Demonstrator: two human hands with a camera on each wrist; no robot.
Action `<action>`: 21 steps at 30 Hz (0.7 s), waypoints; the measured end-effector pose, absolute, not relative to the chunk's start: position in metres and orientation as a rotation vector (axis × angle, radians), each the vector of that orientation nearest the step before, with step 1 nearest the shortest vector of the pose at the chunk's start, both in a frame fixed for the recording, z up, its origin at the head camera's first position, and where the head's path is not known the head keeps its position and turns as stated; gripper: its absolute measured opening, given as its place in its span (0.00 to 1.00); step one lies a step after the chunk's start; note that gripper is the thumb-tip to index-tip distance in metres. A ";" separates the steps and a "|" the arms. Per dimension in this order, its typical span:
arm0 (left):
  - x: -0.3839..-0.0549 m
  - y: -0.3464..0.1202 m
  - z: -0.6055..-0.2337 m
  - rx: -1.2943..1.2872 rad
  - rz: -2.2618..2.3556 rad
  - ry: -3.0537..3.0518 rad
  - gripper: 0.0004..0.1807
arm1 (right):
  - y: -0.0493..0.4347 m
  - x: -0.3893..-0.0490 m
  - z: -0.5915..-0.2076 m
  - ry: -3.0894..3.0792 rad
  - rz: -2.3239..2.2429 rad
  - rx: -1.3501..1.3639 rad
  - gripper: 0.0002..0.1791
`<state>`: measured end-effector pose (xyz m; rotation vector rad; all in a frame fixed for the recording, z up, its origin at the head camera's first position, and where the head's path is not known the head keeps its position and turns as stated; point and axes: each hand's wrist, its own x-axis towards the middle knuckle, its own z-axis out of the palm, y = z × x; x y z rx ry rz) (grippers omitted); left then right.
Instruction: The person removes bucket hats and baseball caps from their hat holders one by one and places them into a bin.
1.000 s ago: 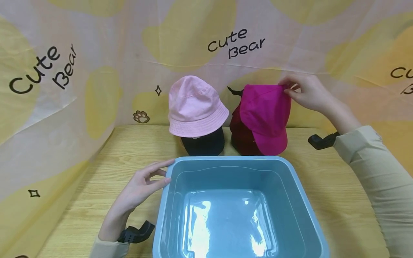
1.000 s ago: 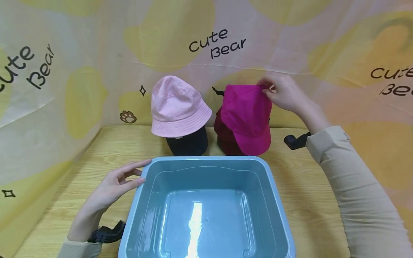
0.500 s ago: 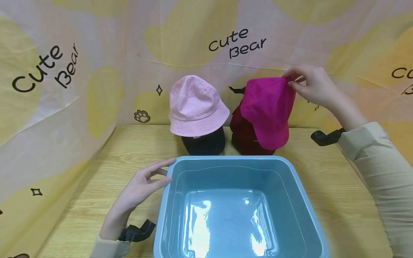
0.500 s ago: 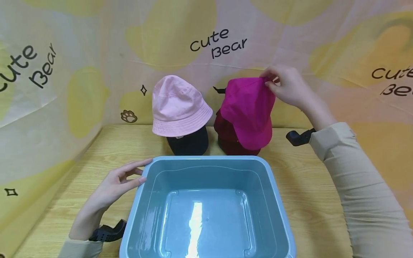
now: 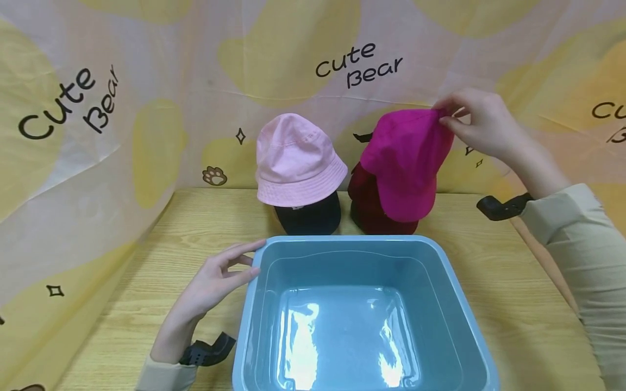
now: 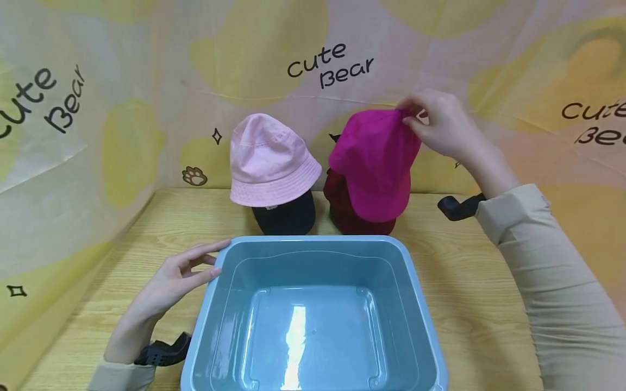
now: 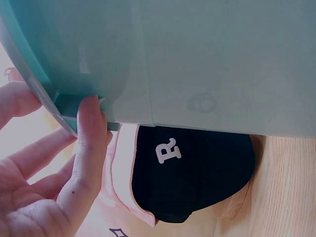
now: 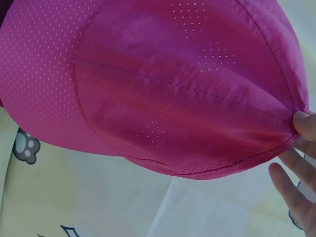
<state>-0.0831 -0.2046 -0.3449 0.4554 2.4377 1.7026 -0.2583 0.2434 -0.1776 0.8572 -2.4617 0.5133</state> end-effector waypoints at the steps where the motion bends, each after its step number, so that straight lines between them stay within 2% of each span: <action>1: -0.083 -0.205 -0.345 0.456 1.703 2.438 0.26 | 0.243 -0.257 -0.177 -2.457 0.514 0.857 0.11; 21: -0.087 -0.206 -0.348 0.451 1.687 2.460 0.26 | 0.233 -0.234 -0.159 -2.336 0.454 0.893 0.11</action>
